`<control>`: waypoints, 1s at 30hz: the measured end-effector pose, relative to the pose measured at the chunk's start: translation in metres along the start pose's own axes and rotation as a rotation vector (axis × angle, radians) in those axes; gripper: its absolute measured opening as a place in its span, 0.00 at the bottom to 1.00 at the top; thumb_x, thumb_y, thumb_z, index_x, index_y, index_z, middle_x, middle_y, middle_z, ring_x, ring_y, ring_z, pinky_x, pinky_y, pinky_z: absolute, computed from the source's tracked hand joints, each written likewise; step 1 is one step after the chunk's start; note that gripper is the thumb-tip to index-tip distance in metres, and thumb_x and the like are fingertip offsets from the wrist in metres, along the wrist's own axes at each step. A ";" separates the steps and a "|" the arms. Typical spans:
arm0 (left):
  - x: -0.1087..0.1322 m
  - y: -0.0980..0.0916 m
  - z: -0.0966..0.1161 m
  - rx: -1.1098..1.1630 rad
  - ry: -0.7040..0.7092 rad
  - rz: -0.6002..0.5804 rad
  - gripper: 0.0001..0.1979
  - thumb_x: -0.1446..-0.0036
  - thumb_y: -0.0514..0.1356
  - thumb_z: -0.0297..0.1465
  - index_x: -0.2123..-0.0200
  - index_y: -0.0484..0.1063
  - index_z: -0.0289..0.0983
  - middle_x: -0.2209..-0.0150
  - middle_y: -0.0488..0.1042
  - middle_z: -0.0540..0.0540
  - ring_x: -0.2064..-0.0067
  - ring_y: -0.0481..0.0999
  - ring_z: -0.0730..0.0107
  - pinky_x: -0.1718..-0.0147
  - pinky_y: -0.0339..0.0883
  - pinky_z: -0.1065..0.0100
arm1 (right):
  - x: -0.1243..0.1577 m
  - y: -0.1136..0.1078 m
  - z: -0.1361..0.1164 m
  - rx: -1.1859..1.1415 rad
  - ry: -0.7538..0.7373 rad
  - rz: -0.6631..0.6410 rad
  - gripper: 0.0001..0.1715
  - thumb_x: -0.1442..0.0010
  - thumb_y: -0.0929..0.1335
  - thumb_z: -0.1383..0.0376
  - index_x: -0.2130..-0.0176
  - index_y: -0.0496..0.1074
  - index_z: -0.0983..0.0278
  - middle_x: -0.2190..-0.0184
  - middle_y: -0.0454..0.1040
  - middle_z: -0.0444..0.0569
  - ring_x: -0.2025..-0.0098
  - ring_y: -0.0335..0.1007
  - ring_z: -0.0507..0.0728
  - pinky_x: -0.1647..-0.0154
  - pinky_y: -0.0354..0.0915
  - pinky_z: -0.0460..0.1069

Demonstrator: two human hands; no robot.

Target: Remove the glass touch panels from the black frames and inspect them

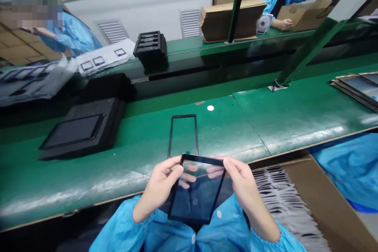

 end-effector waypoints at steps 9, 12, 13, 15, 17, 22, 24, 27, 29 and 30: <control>0.005 0.003 0.000 0.062 -0.023 0.036 0.30 0.39 0.69 0.50 0.44 0.79 0.32 0.53 0.85 0.29 0.62 0.89 0.51 0.70 0.82 0.64 | 0.001 0.017 -0.017 0.065 -0.080 0.048 0.27 0.39 0.74 0.42 0.67 0.83 0.62 0.73 0.86 0.53 0.75 0.84 0.64 0.69 0.80 0.55; 0.005 0.002 -0.005 0.056 -0.025 0.071 0.30 0.40 0.70 0.49 0.45 0.79 0.32 0.54 0.86 0.29 0.64 0.89 0.51 0.71 0.83 0.62 | 0.001 0.019 -0.020 0.112 -0.127 0.038 0.27 0.36 0.72 0.42 0.65 0.83 0.62 0.73 0.86 0.53 0.75 0.84 0.63 0.69 0.79 0.53; 0.004 0.001 -0.007 0.053 -0.025 0.076 0.30 0.40 0.70 0.49 0.46 0.80 0.32 0.55 0.86 0.30 0.64 0.89 0.51 0.71 0.83 0.61 | 0.001 0.019 -0.020 0.121 -0.141 0.033 0.27 0.35 0.72 0.42 0.64 0.83 0.62 0.73 0.86 0.52 0.74 0.84 0.62 0.68 0.79 0.53; 0.003 -0.001 -0.008 0.042 -0.026 0.075 0.29 0.41 0.70 0.50 0.47 0.80 0.33 0.55 0.86 0.31 0.64 0.88 0.51 0.71 0.83 0.61 | 0.001 0.019 -0.019 0.125 -0.160 0.026 0.25 0.33 0.71 0.44 0.63 0.82 0.62 0.72 0.86 0.52 0.74 0.84 0.61 0.68 0.79 0.52; 0.002 -0.005 -0.007 0.011 -0.032 0.060 0.29 0.42 0.71 0.50 0.47 0.81 0.34 0.56 0.86 0.32 0.63 0.88 0.53 0.68 0.82 0.62 | 0.000 0.019 -0.017 0.128 -0.176 0.008 0.25 0.32 0.70 0.45 0.63 0.81 0.62 0.73 0.86 0.51 0.74 0.84 0.61 0.68 0.78 0.51; -0.012 -0.022 -0.003 -0.190 -0.023 -0.003 0.27 0.42 0.68 0.55 0.58 0.86 0.36 0.67 0.86 0.38 0.66 0.85 0.56 0.66 0.79 0.65 | -0.001 0.020 -0.008 0.265 -0.269 -0.106 0.26 0.26 0.65 0.47 0.61 0.82 0.62 0.72 0.86 0.49 0.71 0.85 0.61 0.66 0.78 0.51; -0.018 -0.026 0.000 -0.312 0.015 -0.039 0.27 0.42 0.67 0.57 0.68 0.86 0.36 0.71 0.84 0.39 0.68 0.83 0.56 0.68 0.76 0.65 | -0.001 0.021 -0.006 0.332 -0.315 -0.130 0.26 0.25 0.64 0.48 0.59 0.83 0.61 0.71 0.86 0.48 0.70 0.86 0.60 0.65 0.77 0.51; -0.020 -0.030 0.005 -0.409 0.066 -0.081 0.25 0.40 0.66 0.54 0.71 0.86 0.39 0.71 0.84 0.41 0.68 0.81 0.54 0.67 0.75 0.63 | 0.001 0.022 -0.005 0.377 -0.348 -0.142 0.26 0.25 0.63 0.48 0.59 0.83 0.60 0.72 0.86 0.47 0.70 0.86 0.59 0.65 0.77 0.50; -0.018 -0.030 0.005 -0.417 0.082 -0.078 0.24 0.40 0.65 0.53 0.70 0.87 0.39 0.72 0.84 0.42 0.67 0.81 0.53 0.66 0.76 0.63 | 0.003 0.022 -0.006 0.375 -0.346 -0.146 0.26 0.25 0.63 0.48 0.60 0.83 0.60 0.72 0.86 0.47 0.70 0.86 0.59 0.66 0.76 0.49; -0.017 -0.030 0.005 -0.420 0.085 -0.073 0.24 0.39 0.65 0.53 0.70 0.87 0.39 0.72 0.84 0.42 0.67 0.81 0.53 0.66 0.76 0.63 | 0.003 0.021 -0.006 0.373 -0.343 -0.146 0.27 0.25 0.63 0.48 0.60 0.82 0.60 0.72 0.86 0.48 0.71 0.86 0.60 0.66 0.76 0.49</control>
Point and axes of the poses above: each hand's wrist, its own x-axis away from the middle knuckle, its own y-axis out of the palm, z = x × y, the point moved 1 cm from there along -x, towards the middle knuckle
